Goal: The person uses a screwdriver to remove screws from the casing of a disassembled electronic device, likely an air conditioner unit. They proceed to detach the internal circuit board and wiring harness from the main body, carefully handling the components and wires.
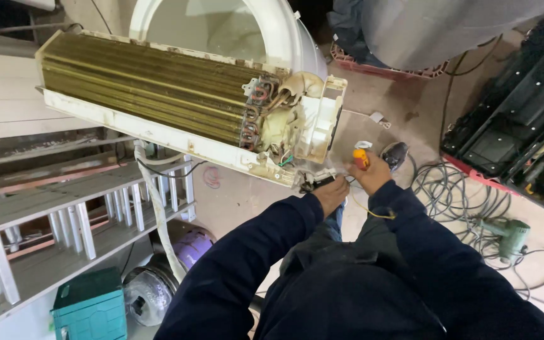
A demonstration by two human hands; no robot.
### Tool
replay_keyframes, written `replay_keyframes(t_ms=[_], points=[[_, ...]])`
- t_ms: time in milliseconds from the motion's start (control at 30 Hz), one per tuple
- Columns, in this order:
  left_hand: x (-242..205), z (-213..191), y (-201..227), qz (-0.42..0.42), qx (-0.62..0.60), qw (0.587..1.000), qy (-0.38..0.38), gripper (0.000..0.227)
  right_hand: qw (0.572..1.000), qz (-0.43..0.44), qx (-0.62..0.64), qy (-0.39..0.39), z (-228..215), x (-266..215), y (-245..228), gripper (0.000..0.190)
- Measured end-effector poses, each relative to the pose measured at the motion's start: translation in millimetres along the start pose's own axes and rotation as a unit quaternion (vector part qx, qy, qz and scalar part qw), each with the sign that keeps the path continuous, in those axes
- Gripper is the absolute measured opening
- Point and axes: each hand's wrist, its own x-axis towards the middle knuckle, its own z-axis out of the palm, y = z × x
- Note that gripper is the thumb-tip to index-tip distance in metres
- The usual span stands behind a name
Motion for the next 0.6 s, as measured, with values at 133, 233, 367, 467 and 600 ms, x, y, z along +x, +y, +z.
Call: replay_keyframes(t_ms=[133, 233, 367, 467, 600], points=[[4.2, -19.6, -12.6, -0.085, 0.007, 0.996, 0.035, 0.047, 0.991, -0.038, -0.104, 0.081, -36.3, -18.2, -19.2, 0.047], [1.3, -84.2, -22.5, -0.108, -0.057, 0.99, 0.065, 0.045, 0.978, -0.027, -0.174, 0.109, -62.7, -49.6, -63.0, 0.048], [-20.2, -184.3, -33.1, -0.161, -0.305, 0.936, 0.075, 0.043, 0.96, -0.167, -0.163, 0.154, -87.8, -94.7, -155.6, 0.041], [-24.7, -239.7, -43.1, -0.246, -0.458, 0.84, 0.155, 0.055, 0.942, -0.258, -0.14, 0.162, -88.9, -113.7, -195.5, 0.028], [-23.0, -242.7, -50.8, -0.264, -0.537, 0.767, 0.232, 0.049, 0.969, -0.197, -0.036, 0.146, -81.7, -107.0, -233.9, 0.031]])
